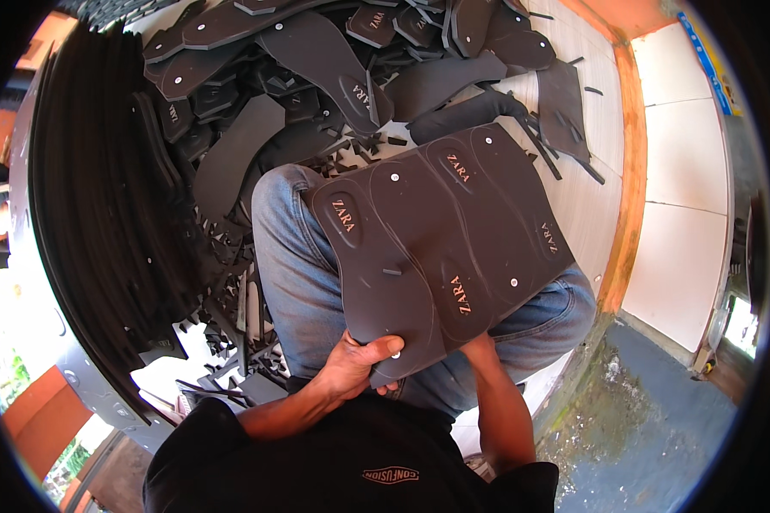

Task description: The person cuts individual shoe insole components from a pre-printed foam sheet using a small knife, handling the sheet and the separated pieces one at a time.

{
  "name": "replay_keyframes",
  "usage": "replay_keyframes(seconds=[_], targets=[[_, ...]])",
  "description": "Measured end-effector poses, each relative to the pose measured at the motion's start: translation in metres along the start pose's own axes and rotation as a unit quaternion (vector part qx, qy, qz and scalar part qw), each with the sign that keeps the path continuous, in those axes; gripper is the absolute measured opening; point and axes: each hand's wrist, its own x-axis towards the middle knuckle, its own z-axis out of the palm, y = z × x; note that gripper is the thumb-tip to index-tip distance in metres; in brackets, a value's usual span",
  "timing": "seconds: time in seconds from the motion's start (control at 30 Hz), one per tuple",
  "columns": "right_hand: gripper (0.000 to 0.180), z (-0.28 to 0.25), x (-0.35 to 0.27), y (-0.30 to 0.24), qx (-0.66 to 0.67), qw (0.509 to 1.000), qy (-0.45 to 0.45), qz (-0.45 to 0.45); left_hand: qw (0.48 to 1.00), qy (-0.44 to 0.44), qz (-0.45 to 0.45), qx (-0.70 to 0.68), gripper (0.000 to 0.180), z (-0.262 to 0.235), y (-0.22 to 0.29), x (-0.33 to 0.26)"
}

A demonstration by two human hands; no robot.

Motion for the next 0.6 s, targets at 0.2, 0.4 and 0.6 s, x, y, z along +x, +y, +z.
replay_keyframes(seconds=[0.2, 0.4, 0.6], targets=[[0.038, 0.019, -0.001, 0.013, 0.040, 0.997, 0.073, 0.000, 1.000, -0.009, -0.006, 0.002, 0.029, -0.002, 0.000, 0.000], [0.030, 0.033, -0.002, 0.035, 0.056, 0.994, 0.096, -0.022, 1.000, -0.020, -0.001, 0.000, 0.026, 0.000, 0.002, -0.001], [0.029, 0.046, 0.008, 0.024, 0.070, 0.991, 0.114, 0.002, 1.000, -0.020, -0.004, 0.011, 0.023, 0.001, 0.005, -0.003]])
